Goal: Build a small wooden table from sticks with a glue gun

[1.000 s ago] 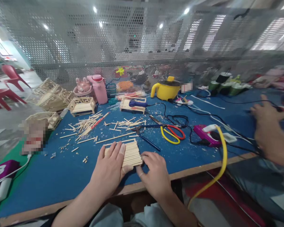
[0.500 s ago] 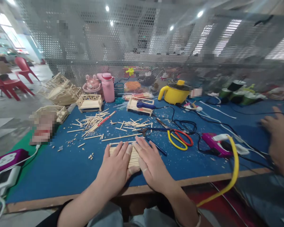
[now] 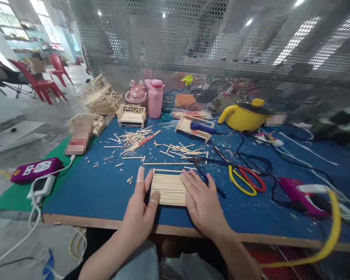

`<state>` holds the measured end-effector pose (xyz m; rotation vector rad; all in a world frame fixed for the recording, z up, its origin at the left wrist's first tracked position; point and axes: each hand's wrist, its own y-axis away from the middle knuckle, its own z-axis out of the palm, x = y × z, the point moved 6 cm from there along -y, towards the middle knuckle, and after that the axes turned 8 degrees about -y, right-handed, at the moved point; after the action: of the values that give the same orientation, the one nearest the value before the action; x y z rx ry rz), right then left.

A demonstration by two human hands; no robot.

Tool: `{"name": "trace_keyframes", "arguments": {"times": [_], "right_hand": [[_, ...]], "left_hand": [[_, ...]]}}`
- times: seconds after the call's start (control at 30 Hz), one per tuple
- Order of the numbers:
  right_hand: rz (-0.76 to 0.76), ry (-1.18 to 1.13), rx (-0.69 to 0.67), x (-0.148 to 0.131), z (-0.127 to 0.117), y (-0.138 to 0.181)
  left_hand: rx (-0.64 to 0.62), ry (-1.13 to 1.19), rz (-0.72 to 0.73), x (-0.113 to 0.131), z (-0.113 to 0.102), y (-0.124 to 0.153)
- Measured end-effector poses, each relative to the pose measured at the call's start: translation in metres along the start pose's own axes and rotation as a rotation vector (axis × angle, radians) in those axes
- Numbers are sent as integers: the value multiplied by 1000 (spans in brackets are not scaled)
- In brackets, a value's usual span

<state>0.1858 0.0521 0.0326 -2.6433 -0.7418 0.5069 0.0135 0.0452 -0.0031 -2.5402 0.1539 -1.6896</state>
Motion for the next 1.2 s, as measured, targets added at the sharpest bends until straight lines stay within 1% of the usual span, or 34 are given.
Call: {"name": "trace_keyframes", "arguments": {"times": [0.1,0.23,0.33,0.4,0.47,0.53,0.6,0.7,0.8,0.9,0.97,1.1,1.13,1.2], "right_hand": [[-8,2,1,0,0,0],[-12,-14,-15,0,1,0],[9,-21,-15,1,0,0],[23,-24,-14,1,0,0],[29,-33,-16,1,-1,0],[36,-41,-21,1,-1,0],[48,-40,-23,1,-1,0],[65,-33,-28,1,-2,-1],[75,-34,-36,0,-2,-2],[82,-56,-42,-1,-1,0],[123,-88,-10,2,-1,4],[358,-125,196,19,-7,21],[405,-128,224,23,-7,25],[441,-143,215,25,-4,29]], "left_hand": [[-23,43,-7,1,6,-2],[9,95,-24,0,10,-2],[4,37,-19,1,13,-1],[-3,-72,-2,4,12,-2],[-12,-241,49,9,10,-3],[-14,-453,121,16,9,-4],[13,-659,195,25,8,-4],[54,-892,321,42,12,-6],[-9,-1026,429,53,23,-11],[-93,-1074,451,53,31,-17],[-117,-1084,469,51,33,-18],[-100,-1070,507,47,34,-18],[-94,-1060,512,46,34,-18],[-86,-1037,515,44,34,-18]]}}
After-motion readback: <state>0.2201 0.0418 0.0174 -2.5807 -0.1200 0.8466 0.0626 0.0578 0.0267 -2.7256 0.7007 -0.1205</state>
